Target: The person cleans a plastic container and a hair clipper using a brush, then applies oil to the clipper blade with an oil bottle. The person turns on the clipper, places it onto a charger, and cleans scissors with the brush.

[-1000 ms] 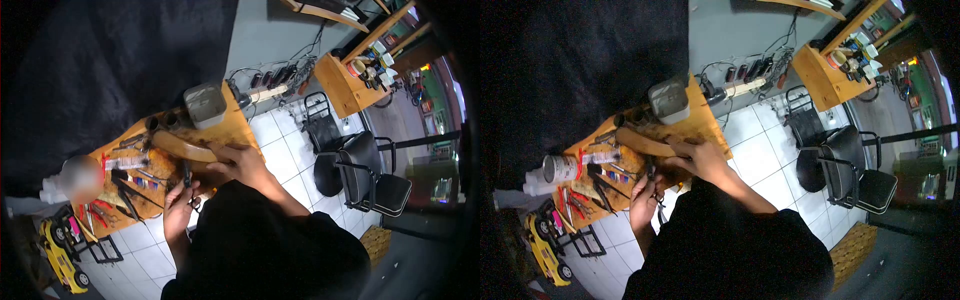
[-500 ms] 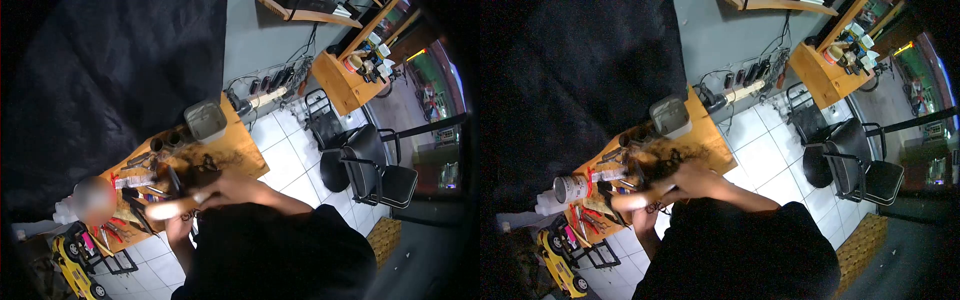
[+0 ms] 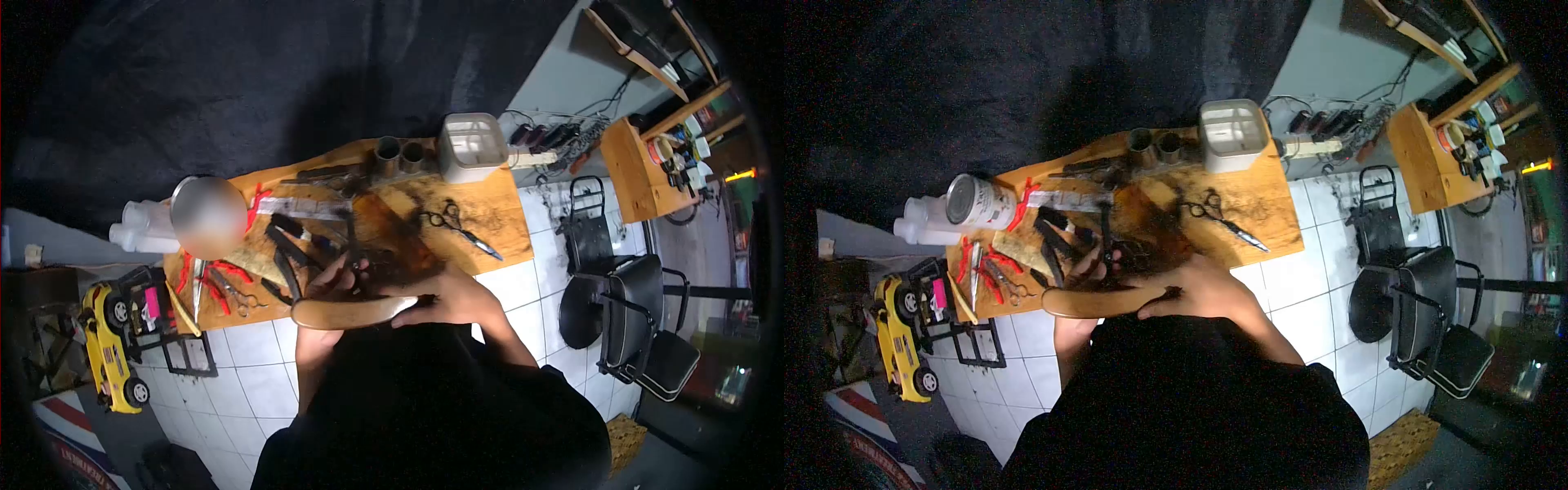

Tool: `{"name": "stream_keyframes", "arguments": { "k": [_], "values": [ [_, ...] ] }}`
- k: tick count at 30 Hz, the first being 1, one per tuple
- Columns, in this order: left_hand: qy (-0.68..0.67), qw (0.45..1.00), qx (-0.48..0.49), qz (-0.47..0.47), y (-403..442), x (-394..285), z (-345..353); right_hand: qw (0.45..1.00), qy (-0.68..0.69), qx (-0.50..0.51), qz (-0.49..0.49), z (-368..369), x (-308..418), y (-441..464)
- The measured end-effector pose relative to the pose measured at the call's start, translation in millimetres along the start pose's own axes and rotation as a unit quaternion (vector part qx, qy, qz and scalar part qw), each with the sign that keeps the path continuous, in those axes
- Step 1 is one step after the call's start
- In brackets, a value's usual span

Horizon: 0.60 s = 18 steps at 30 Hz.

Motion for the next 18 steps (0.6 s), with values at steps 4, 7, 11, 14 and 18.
{"name": "stream_keyframes", "arguments": {
  "k": [4,7,11,14,18],
  "values": [
    [-0.041,0.992,0.075,-0.098,8,-1,-38,0.985,-0.049,-0.093,0.138,2,-15,11],
    [0.019,0.997,0.017,-0.075,-7,-15,-21,0.947,-0.106,-0.250,0.173,-11,-7,24],
    [-0.071,0.996,-0.026,-0.048,1,-10,-42,0.989,0.010,-0.108,0.102,-4,-1,26],
    [-0.028,0.999,0.033,-0.003,9,-1,-52,0.993,0.051,0.075,0.076,7,8,29],
    [-0.067,0.992,0.107,0.016,6,-5,-51,0.995,-0.005,0.011,0.100,12,2,41]
  ]
}}
Point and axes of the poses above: each hand's wrist, its own y-axis towards the middle knuckle, its own z-axis out of the palm, x = y × z, the point moved 2 cm from there along y, towards the middle knuckle, and after that the axes turned 13 degrees about -y, right-handed, at the moved point
